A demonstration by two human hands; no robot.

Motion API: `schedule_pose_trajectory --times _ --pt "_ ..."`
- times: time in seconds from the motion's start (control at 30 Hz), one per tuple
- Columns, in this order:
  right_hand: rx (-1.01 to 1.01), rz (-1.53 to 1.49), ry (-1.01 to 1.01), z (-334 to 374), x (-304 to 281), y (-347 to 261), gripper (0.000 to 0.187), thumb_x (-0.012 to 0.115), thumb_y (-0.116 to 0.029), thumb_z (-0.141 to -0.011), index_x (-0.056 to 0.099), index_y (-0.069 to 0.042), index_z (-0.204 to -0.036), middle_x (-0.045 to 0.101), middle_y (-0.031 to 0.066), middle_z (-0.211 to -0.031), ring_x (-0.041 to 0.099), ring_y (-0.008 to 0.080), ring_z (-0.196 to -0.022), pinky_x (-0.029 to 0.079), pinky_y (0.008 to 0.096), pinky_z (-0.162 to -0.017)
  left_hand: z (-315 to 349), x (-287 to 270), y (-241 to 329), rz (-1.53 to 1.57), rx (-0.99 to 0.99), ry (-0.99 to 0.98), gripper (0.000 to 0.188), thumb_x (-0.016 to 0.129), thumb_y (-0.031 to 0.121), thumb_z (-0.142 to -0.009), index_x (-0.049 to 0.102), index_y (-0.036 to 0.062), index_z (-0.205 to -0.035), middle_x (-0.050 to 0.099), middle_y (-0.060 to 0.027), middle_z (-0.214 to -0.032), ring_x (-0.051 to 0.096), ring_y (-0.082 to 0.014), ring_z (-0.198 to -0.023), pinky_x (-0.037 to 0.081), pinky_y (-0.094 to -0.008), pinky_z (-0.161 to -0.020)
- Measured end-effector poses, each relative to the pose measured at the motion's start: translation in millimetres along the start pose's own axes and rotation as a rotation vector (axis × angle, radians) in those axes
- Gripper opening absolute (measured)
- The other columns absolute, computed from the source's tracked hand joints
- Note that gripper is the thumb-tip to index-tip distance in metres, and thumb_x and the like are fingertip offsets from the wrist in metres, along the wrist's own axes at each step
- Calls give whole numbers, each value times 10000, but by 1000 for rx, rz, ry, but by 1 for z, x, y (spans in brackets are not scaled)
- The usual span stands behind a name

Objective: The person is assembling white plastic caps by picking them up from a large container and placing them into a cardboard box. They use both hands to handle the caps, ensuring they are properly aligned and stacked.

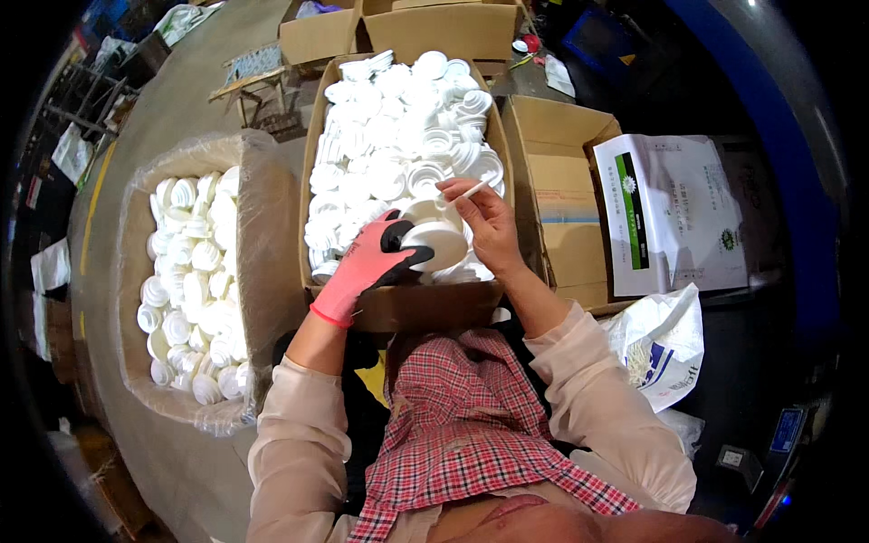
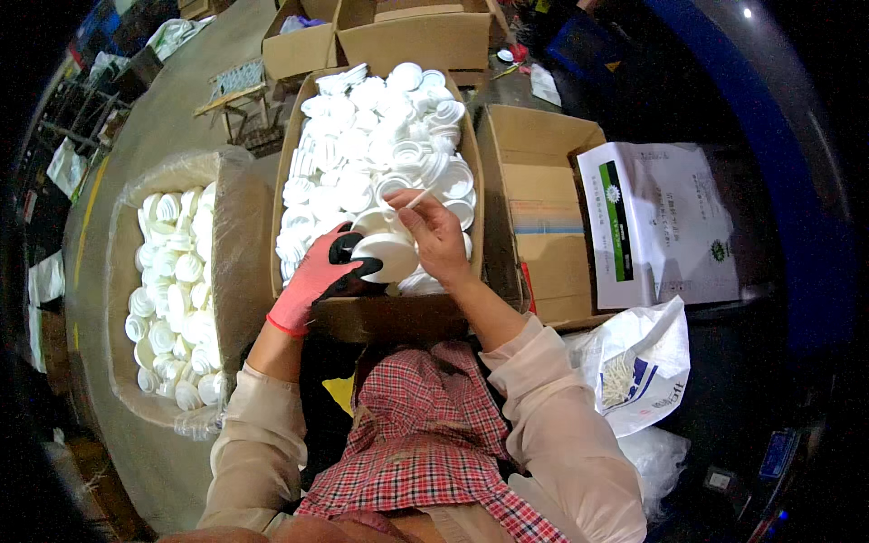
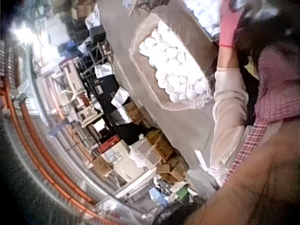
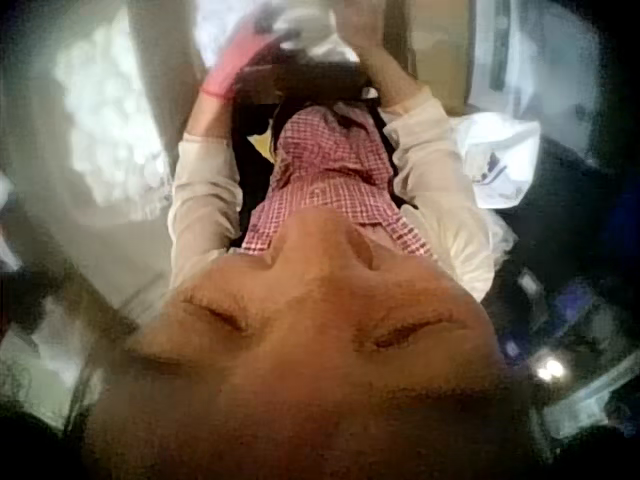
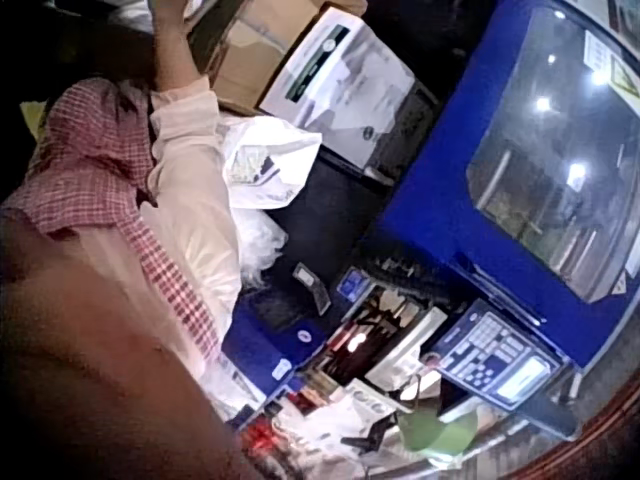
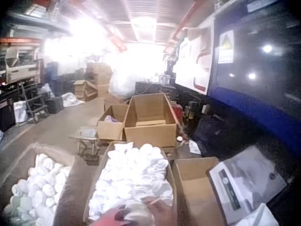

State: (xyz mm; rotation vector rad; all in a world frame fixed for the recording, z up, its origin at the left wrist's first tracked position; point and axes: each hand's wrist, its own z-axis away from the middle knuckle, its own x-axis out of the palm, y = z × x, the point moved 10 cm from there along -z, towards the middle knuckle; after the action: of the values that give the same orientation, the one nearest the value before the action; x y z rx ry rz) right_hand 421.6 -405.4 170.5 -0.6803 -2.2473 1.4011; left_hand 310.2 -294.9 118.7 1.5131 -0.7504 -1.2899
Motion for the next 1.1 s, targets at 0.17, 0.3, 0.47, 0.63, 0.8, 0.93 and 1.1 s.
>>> schedule_pose_trajectory --times 0.17,0.3,0.47,0.63,0.8,0.93,1.1 --pt "313 -636 249 4 -18 28 198 470 -225 -1009 511 -36 -964 474 11 -692 445 108 -530 493 288 -598 8 24 -8 -101 40 -38 569 762 226 -749 574 27 -1248 442 -213 -1405 423 -328 -1302 348 -372 -1066" --pt "328 -1182 477 2 -102 54 189 449 -209 -1013 510 -37 -964 357 -7 -626 306 90 -482 295 232 -444 -4 9 -43 -156 -86 134 577 744 249 -770 560 14 -1263 440 -241 -1394 389 -344 -1327 335 -394 -1084" --pt "117 78 476 55 -171 -43 212 460 -131 -994 580 8 -1101 575 37 -724 515 103 -575 429 253 -542 -28 -26 -103 -316 -16 337 462 773 134 -720 620 3 -1137 505 -254 -1301 476 -392 -1223 381 -422 -1039" --pt "583 1072 677 227 -312 -133 286 549 -16 -873 608 -7 -1153 674 94 -891 658 178 -813 522 289 -679 -20 -28 -65 -485 173 468 458 774 140 -744 592 4 -1142 399 -268 -1403 375 -408 -1302 362 -430 -1054" --pt "501 1195 524 257 -286 -129 515 688 -136 -841 514 3 -1305 617 192 -1207 598 304 -1113 462 398 -948 -20 26 3 404 41 34 470 710 158 -846 561 -32 -1249 657 -101 -1111 595 -158 -970 480 -286 -840" --pt "278 203 189 123 -92 -63 498 652 -95 -880 471 -8 -1335 593 137 -1248 575 211 -1127 487 323 -911 -2 52 0 515 -68 -92 337 642 199 -911 589 -27 -1155 644 -40 -901 588 -100 -812 488 -257 -662" --pt "47 640 17 36 26 -46 308 657 -143 -853 608 -9 -1125 675 163 -886 668 280 -827 520 347 -757 11 43 7 1359 -25 65 534 531 445 -953 438 97 -1346 572 -103 -1221 607 -286 -1032 539 -410 -839"
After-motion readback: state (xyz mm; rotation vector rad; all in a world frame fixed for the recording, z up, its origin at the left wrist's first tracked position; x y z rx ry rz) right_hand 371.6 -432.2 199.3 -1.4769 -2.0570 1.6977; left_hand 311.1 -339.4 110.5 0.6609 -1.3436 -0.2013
